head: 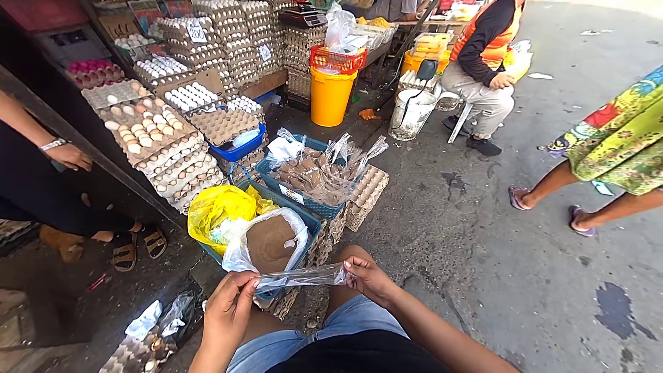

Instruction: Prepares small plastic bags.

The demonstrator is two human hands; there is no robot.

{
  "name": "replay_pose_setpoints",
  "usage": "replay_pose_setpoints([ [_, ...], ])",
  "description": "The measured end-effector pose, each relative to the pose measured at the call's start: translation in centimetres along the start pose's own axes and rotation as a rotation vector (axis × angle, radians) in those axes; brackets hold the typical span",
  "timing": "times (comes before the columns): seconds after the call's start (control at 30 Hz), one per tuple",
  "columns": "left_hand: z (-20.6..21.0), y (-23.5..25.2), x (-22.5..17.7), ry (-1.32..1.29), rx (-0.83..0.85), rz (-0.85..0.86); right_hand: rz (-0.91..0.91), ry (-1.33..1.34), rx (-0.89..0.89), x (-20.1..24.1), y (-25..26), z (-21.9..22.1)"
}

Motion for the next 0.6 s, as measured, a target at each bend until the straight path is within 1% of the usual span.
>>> replay_pose_setpoints([
  [0.07, 0.4, -0.1, -0.3, 0.058, 0.021, 0.035, -0.001, -0.368, -0.061, 0.3, 0.1, 0.0],
  [0.13, 1.1, -0.4, -0.5, 0.172, 0.103, 0.113, -0.044, -0.765, -0.091, 0.6, 0.2, 0.2],
  [0.2, 2.4, -0.8, -0.5, 0.25, 0.192, 0.229, -0.102, -1.007, 0.012, 1.6, -0.1, 1.9],
  [0.27, 4.2, -1.3, -0.8, 0.259, 0.281, 0.317, -0.206, -1.108, 0.205, 2.6, -0.9, 4.8],
  [0.33, 5.7, -1.5, -1.4, 0.228, 0.375, 0.363, -0.327, -1.133, 0.393, 3.0, -1.4, 8.0],
  [0.37, 6.1, -1.5, -1.7, 0.212, 0.4, 0.379, -0.394, -1.133, 0.464, 2.8, -1.5, 9.5],
  [0.43, 6.5, -1.1, -1.8, 0.196, 0.405, 0.403, -0.46, -1.144, 0.557, 2.3, -1.4, 11.4],
  [0.5, 6.1, -0.3, -1.6, 0.189, 0.366, 0.402, -0.473, -1.16, 0.595, 1.5, -0.9, 11.8],
  [0.53, 5.4, 0.1, -1.5, 0.186, 0.343, 0.377, -0.443, -1.164, 0.602, 1.1, -0.6, 11.5],
  [0.6, 3.3, 1.0, -1.5, 0.185, 0.298, 0.309, -0.309, -1.175, 0.609, 0.4, -0.4, 10.5],
])
Point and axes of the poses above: each hand's wrist, its own y-axis towards the middle knuckle, its own z-axis out of the palm, x = y × z, the point moved 4 cm from there along y, towards the middle knuckle, and after that the axes turned 7 degrees about z, right-handed, at the moved point
